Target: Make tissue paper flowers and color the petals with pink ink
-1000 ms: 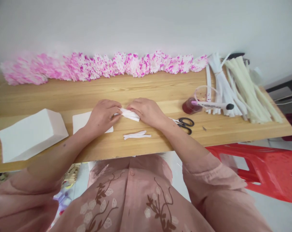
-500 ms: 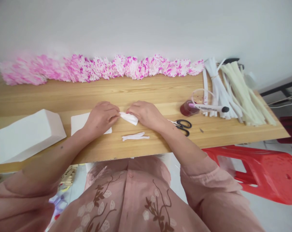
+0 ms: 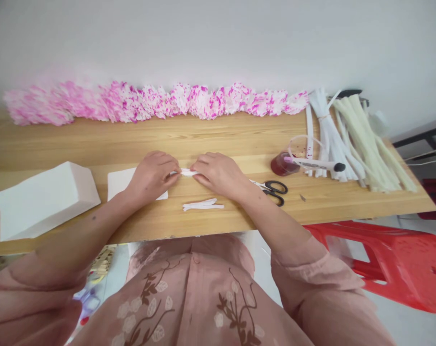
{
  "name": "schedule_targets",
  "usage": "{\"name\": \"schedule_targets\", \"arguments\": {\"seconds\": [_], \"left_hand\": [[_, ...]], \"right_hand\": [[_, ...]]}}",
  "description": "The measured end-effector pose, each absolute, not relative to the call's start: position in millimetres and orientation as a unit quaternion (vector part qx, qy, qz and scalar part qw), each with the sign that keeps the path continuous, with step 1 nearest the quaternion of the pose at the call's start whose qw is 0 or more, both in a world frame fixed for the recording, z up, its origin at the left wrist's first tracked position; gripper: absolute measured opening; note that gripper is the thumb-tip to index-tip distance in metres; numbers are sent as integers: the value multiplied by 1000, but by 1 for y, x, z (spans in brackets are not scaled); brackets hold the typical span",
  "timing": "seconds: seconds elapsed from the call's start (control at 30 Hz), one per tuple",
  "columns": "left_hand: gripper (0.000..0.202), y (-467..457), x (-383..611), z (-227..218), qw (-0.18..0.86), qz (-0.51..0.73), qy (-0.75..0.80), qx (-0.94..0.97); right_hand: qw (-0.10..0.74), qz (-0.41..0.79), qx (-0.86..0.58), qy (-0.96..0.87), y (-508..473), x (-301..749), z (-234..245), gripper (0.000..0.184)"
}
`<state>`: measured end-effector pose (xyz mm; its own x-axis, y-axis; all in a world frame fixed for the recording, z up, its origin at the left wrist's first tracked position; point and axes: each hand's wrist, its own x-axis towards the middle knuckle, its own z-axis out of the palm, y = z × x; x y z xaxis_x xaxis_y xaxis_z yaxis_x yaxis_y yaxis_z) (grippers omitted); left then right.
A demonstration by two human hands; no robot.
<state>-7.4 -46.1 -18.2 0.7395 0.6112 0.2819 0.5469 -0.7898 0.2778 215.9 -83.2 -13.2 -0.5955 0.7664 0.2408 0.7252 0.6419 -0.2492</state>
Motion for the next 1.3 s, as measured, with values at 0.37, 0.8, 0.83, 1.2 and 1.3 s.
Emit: {"name": "schedule_targets", "arguments": {"seconds": [0.37,0.8,0.83,1.2,1.3], "left_hand": [[17,-43,-12,-17,75,162,317,931],[25,-45,-4,-8,52,137,314,938],[24,-45,-1,-9,50,132,309,941],[24,-46,3,-14,61,140,322,934],[22,-47,3,-16,52,150,323,933]], "right_hand": [[164,60,-435,-884,-81,214,-16,24],[207,74,-431,-875,-79,206,-24,23],[213,80,-429,-874,-79,205,-24,23],[179,111,-435,-876,-75,235,-9,29],[183,96,-426,-881,-76,237,-9,37]]}}
